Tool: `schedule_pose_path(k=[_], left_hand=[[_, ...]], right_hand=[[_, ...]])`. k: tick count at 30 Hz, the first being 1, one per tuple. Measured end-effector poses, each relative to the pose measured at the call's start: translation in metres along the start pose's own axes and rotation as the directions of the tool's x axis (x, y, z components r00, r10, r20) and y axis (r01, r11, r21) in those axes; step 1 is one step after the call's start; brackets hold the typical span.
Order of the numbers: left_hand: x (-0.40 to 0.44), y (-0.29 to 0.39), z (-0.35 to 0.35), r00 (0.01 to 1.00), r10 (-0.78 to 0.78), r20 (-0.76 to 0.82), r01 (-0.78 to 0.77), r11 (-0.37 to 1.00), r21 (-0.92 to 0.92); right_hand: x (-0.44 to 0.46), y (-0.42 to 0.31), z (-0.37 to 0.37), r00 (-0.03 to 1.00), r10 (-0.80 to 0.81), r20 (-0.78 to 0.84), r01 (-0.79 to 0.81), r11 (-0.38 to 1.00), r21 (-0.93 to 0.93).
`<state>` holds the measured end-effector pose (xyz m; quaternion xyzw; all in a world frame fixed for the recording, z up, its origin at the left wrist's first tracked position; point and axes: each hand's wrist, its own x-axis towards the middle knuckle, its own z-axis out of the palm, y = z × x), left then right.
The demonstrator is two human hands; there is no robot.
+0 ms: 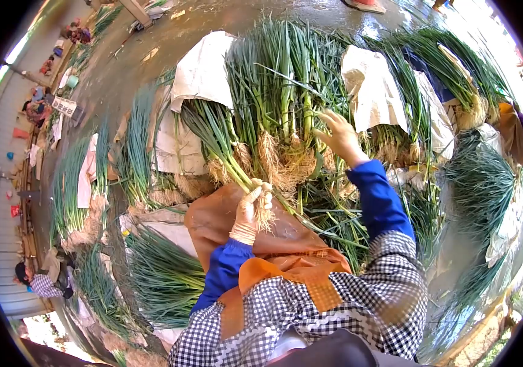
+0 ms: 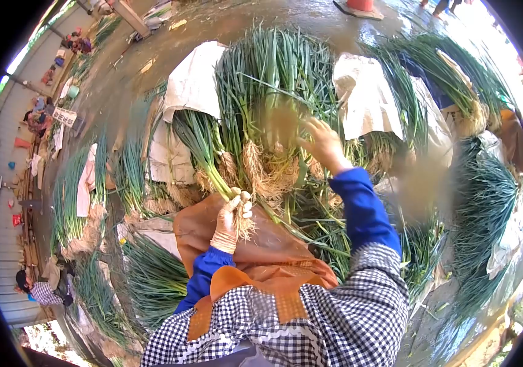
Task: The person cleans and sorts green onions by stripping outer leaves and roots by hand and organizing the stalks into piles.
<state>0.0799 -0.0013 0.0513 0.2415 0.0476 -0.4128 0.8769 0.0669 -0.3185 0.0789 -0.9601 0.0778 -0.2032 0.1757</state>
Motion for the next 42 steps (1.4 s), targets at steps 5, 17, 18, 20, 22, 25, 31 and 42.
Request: schedule_pose_path(k=[5,17,18,20,22,25,31,42], left_hand=[[-0.007,0.005,-0.007,0.999,0.035,0.005,-0.035,0.999,-0.035],[0.005,-0.008,-0.004,0.986,0.011,-0.166,-0.001,0.998,0.060],[0.008,-0.010,-0.002,0.987,0.020,-0.159,-0.006,0.996,0.089],[0.013,-0.015,0.002,0.993,0.037,-0.114,-0.024,0.993,0.116],[0.013,-0.016,0.005,0.996,0.022,-0.090,-0.013,0.995,0.099],[0.009,-0.010,0.011,0.994,0.049,-0.097,-0.036,0.991,0.129],[0.003,-0.027,0.033,0.949,-0.314,-0.016,0.307,0.911,0.274],[0.023,-0.141,0.006,0.884,-0.168,-0.436,0.283,0.935,0.215]], right_hand=[[-0.016,0.012,0.038,0.909,0.050,0.415,-0.134,0.975,0.177],[-0.132,0.029,0.029,0.808,0.183,0.559,-0.172,0.982,-0.073],[-0.072,-0.025,-0.012,0.845,0.345,0.410,-0.427,0.895,0.127],[-0.009,-0.044,0.016,0.818,0.443,0.369,-0.489,0.871,0.039],[0.035,-0.048,0.037,0.738,0.567,0.366,-0.458,0.819,-0.344],[0.043,-0.016,0.032,0.765,0.582,0.275,-0.564,0.812,-0.148],[-0.045,-0.008,-0.020,0.767,0.426,0.480,-0.629,0.349,0.695],[-0.098,-0.066,0.032,0.911,0.390,0.133,-0.361,0.911,-0.200]])
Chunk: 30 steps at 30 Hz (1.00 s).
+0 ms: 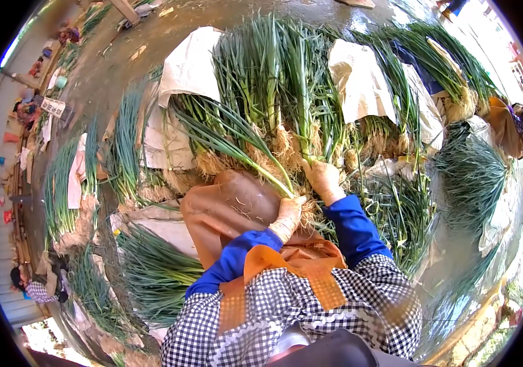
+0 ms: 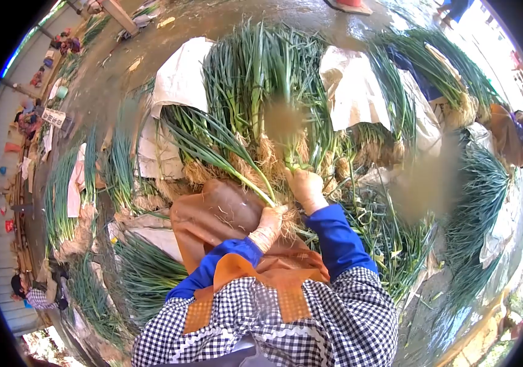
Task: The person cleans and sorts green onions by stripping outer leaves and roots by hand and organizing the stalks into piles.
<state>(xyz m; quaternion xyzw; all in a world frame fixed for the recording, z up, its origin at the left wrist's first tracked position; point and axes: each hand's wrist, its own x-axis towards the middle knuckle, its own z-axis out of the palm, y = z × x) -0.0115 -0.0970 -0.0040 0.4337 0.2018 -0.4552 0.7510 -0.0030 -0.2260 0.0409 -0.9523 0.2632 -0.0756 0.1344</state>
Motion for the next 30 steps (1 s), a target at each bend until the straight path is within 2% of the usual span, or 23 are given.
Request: schedule_pose_path(k=[2,3,4,6,7,8,10,12,14,15,16,17,18,19,20,21,22,23,25,26,27,28,30], left_hand=[[0.008,-0.003,-0.005,0.991,0.067,-0.117,-0.058,0.996,0.073],[0.008,-0.002,-0.008,0.994,0.093,-0.060,-0.091,0.995,0.026],[0.019,-0.004,-0.017,0.988,0.154,0.001,-0.152,0.975,0.160],[0.015,0.010,-0.020,0.955,0.283,0.086,-0.289,0.829,0.479],[0.029,0.006,-0.037,0.994,0.055,0.097,-0.030,0.969,-0.244],[0.008,0.025,-0.014,0.997,0.073,-0.023,-0.070,0.992,0.105],[-0.010,0.040,0.000,0.996,0.086,0.028,-0.082,0.989,-0.120],[-0.010,0.042,-0.004,0.999,0.040,0.033,-0.035,0.989,-0.144],[-0.014,0.049,-0.002,0.995,0.044,0.085,-0.034,0.993,-0.116],[-0.005,0.047,-0.016,0.961,0.075,0.266,-0.063,0.997,-0.054],[-0.018,0.055,-0.011,0.969,0.048,0.243,-0.033,0.997,-0.066],[-0.032,0.061,-0.006,0.954,0.029,0.298,-0.006,0.997,-0.080],[-0.041,0.065,-0.003,0.933,0.018,0.358,0.015,0.996,-0.090],[-0.045,0.065,-0.007,0.908,0.069,0.413,-0.078,0.997,0.004],[-0.049,0.065,-0.013,0.877,0.119,0.466,-0.181,0.980,0.089],[-0.053,0.064,-0.018,0.840,0.169,0.515,-0.287,0.945,0.158],[-0.078,0.077,-0.007,0.831,0.130,0.540,-0.184,0.982,0.047],[-0.086,0.084,-0.019,0.793,0.222,0.567,-0.512,0.747,0.424],[-0.081,0.093,-0.034,0.698,0.462,0.548,-0.715,0.481,0.507],[-0.076,0.097,-0.051,0.913,0.281,0.295,-0.399,0.767,0.503],[-0.083,0.105,-0.035,0.924,0.371,0.099,-0.383,0.908,0.171],[-0.094,0.113,-0.026,0.906,0.397,0.144,-0.393,0.918,-0.060],[-0.095,0.102,-0.030,0.960,0.262,0.101,-0.272,0.956,0.110]], right_hand=[[-0.015,0.000,-0.012,0.999,-0.020,0.047,0.022,0.999,-0.030],[-0.027,-0.002,-0.025,0.982,-0.101,0.158,0.111,0.992,-0.053],[-0.040,-0.004,-0.030,0.947,-0.180,0.266,0.203,0.977,-0.063],[-0.086,0.027,-0.025,0.909,-0.415,-0.036,0.411,0.881,0.233],[-0.102,0.045,-0.041,0.982,-0.183,0.050,0.154,0.922,0.355],[-0.112,0.068,-0.058,0.986,0.050,0.161,-0.118,0.888,0.444],[-0.121,0.145,-0.067,0.853,0.445,0.273,-0.510,0.822,0.253],[-0.128,0.224,-0.040,0.762,0.514,0.393,-0.364,0.843,-0.396],[-0.124,0.216,-0.030,0.852,0.304,0.426,-0.078,0.878,-0.472],[-0.088,0.156,-0.050,0.849,0.353,0.393,-0.224,0.914,-0.337],[-0.064,0.105,-0.067,0.892,0.275,0.358,-0.243,0.961,-0.132],[-0.055,0.076,-0.055,0.950,0.173,0.260,-0.264,0.892,0.368],[-0.041,0.048,-0.049,0.880,0.028,0.474,-0.446,0.391,0.805],[-0.034,0.017,-0.065,0.864,-0.158,0.477,-0.470,0.086,0.879],[-0.022,0.012,-0.040,0.851,-0.242,0.466,-0.476,0.016,0.879],[-0.017,-0.006,-0.047,0.882,-0.232,0.410,-0.405,0.069,0.912],[-0.013,-0.026,-0.060,0.909,-0.228,0.349,-0.331,0.117,0.936],[-0.013,-0.041,-0.072,0.916,-0.188,0.355,-0.339,0.113,0.934],[-0.010,-0.064,-0.068,0.970,-0.071,0.234,-0.227,0.097,0.969],[-0.010,-0.067,-0.063,0.951,-0.093,0.295,-0.285,0.102,0.953],[-0.010,-0.068,-0.056,0.956,-0.064,0.285,-0.249,0.335,0.909],[-0.008,-0.070,-0.051,0.963,-0.039,0.266,-0.202,0.548,0.812],[-0.010,-0.084,-0.049,0.993,-0.115,0.001,0.094,0.822,0.562]])
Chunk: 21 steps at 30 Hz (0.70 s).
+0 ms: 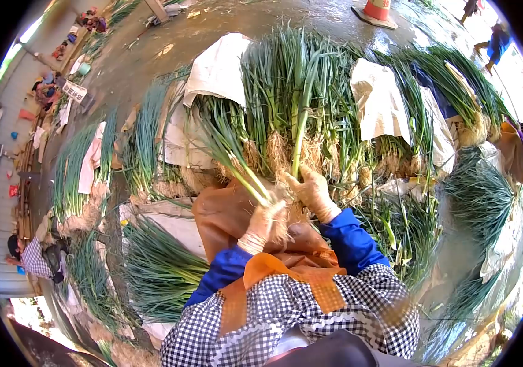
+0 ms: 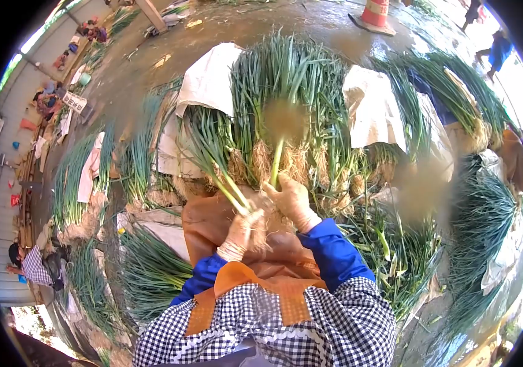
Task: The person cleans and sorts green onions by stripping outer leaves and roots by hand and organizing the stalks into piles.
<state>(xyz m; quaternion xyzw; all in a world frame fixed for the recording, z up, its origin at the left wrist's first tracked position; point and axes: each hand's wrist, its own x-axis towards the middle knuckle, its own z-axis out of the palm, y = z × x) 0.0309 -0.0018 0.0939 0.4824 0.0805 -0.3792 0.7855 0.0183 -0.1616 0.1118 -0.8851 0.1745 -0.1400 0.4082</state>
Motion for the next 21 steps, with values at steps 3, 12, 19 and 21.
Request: schedule_pose_path(k=[3,12,19,21], left_hand=[[-0.001,-0.024,0.014,0.991,-0.130,-0.015,0.129,0.991,-0.030],[-0.022,0.030,-0.027,0.987,-0.120,0.103,0.113,0.991,0.070],[-0.118,0.162,-0.063,0.999,-0.046,0.028,0.045,0.998,0.040],[-0.158,0.194,-0.060,0.960,0.269,-0.072,-0.268,0.963,0.023]], right_hand=[[-0.003,0.001,0.016,0.994,-0.103,0.041,0.103,0.995,0.010],[0.110,0.044,-0.027,0.920,-0.318,-0.229,0.211,0.895,-0.394],[0.205,0.076,-0.022,0.950,-0.154,0.272,0.308,0.605,-0.734],[0.217,0.141,-0.060,1.000,-0.016,-0.012,0.005,0.778,-0.628]])
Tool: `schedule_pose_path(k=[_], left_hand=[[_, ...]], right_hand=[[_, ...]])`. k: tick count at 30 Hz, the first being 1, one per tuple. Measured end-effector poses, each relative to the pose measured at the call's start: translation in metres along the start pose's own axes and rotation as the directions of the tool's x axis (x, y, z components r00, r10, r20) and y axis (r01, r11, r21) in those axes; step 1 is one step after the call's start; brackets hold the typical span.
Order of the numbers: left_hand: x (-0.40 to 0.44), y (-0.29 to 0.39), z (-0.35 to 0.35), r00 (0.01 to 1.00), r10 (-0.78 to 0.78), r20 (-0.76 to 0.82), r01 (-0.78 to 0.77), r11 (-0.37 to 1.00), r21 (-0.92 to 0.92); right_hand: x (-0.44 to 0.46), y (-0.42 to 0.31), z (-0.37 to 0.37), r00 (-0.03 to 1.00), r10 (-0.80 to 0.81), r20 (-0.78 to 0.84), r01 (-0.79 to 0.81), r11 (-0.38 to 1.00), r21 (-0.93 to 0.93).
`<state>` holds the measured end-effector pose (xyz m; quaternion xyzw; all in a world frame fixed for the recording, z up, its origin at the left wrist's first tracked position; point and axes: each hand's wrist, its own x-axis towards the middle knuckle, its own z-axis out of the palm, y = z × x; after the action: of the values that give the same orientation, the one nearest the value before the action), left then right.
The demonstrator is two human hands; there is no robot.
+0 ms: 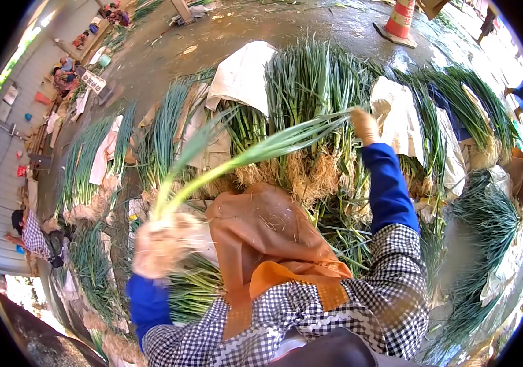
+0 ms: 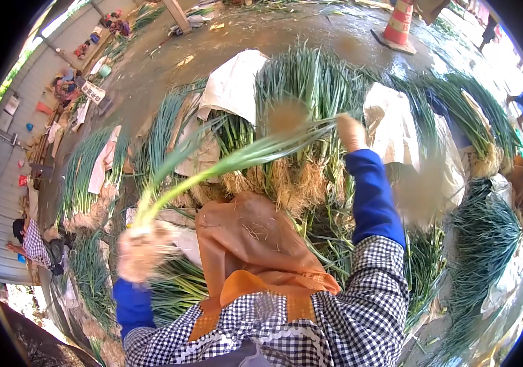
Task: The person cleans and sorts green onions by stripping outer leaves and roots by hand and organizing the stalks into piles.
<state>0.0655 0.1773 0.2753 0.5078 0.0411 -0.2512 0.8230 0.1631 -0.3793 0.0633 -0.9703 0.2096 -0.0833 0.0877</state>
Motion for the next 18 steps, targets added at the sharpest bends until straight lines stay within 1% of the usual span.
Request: schedule_pose_path(k=[1,2,3,4,5,6,7,8,9,10,11,12,13,14,15,17,18], left_hand=[[-0.011,0.019,0.002,0.979,0.192,-0.067,-0.190,0.981,0.033],[-0.018,0.039,-0.015,0.959,0.276,-0.062,-0.269,0.958,0.095],[-0.024,0.058,-0.039,0.933,0.357,-0.052,-0.346,0.926,0.152],[-0.029,0.071,-0.062,0.923,0.385,-0.008,-0.385,0.922,0.046],[-0.035,0.083,-0.090,0.908,0.418,0.033,-0.415,0.907,-0.066],[-0.033,0.078,-0.091,0.843,0.530,-0.094,-0.536,0.843,-0.058],[-0.032,0.073,-0.093,0.751,0.624,-0.218,-0.642,0.767,-0.016],[-0.022,0.072,-0.080,0.801,0.587,-0.118,-0.588,0.808,0.032],[-0.010,0.070,-0.067,0.844,0.536,-0.022,-0.533,0.842,0.087],[0.012,0.048,-0.052,0.825,0.537,-0.173,-0.547,0.837,-0.009],[0.036,0.032,-0.062,0.876,0.480,0.039,-0.477,0.876,-0.065],[0.053,0.011,-0.045,0.937,0.340,-0.086,-0.344,0.938,-0.044],[0.072,-0.006,-0.036,0.983,0.183,0.024,-0.180,0.979,-0.099],[0.085,-0.028,0.003,0.988,0.142,-0.064,-0.151,0.975,-0.161],[0.098,-0.046,0.015,0.998,0.019,0.054,-0.019,1.000,-0.007],[0.120,-0.096,0.053,0.992,0.128,0.009,-0.126,0.966,0.227],[0.128,-0.117,0.055,0.999,-0.013,0.049,0.005,0.987,0.161]], right_hand=[[-0.004,0.037,-0.009,0.979,0.203,-0.018,-0.189,0.935,0.299],[-0.008,0.074,-0.019,0.920,0.390,-0.035,-0.309,0.777,0.548],[0.012,0.179,0.054,0.930,0.285,-0.233,-0.027,0.682,0.731],[-0.021,0.181,0.017,0.931,0.341,-0.133,-0.275,0.892,0.359],[-0.061,0.175,-0.029,0.900,0.430,-0.068,-0.435,0.894,-0.108],[-0.077,0.161,-0.045,0.898,0.435,-0.073,-0.440,0.891,-0.114],[-0.089,0.145,-0.057,0.887,0.453,0.085,-0.433,0.882,-0.185],[-0.095,0.129,-0.066,0.850,0.470,0.237,-0.414,0.875,-0.253],[-0.095,0.113,-0.054,0.888,0.418,0.192,-0.374,0.898,-0.231],[-0.095,0.098,-0.042,0.920,0.364,0.145,-0.330,0.920,-0.213],[-0.095,0.064,-0.033,0.983,0.181,0.003,-0.181,0.983,0.030],[-0.084,0.021,-0.034,0.987,0.153,0.056,-0.161,0.972,0.174],[-0.070,-0.004,-0.020,0.972,0.158,0.174,-0.200,0.944,0.264],[-0.060,-0.036,-0.021,0.921,0.222,0.321,-0.295,0.934,0.200],[-0.056,-0.056,-0.024,0.844,0.287,0.454,-0.378,0.918,0.122],[-0.047,-0.047,0.023,0.961,0.158,0.227,-0.211,0.949,0.235],[-0.046,-0.046,0.017,0.963,0.125,0.238,-0.191,0.941,0.278]])
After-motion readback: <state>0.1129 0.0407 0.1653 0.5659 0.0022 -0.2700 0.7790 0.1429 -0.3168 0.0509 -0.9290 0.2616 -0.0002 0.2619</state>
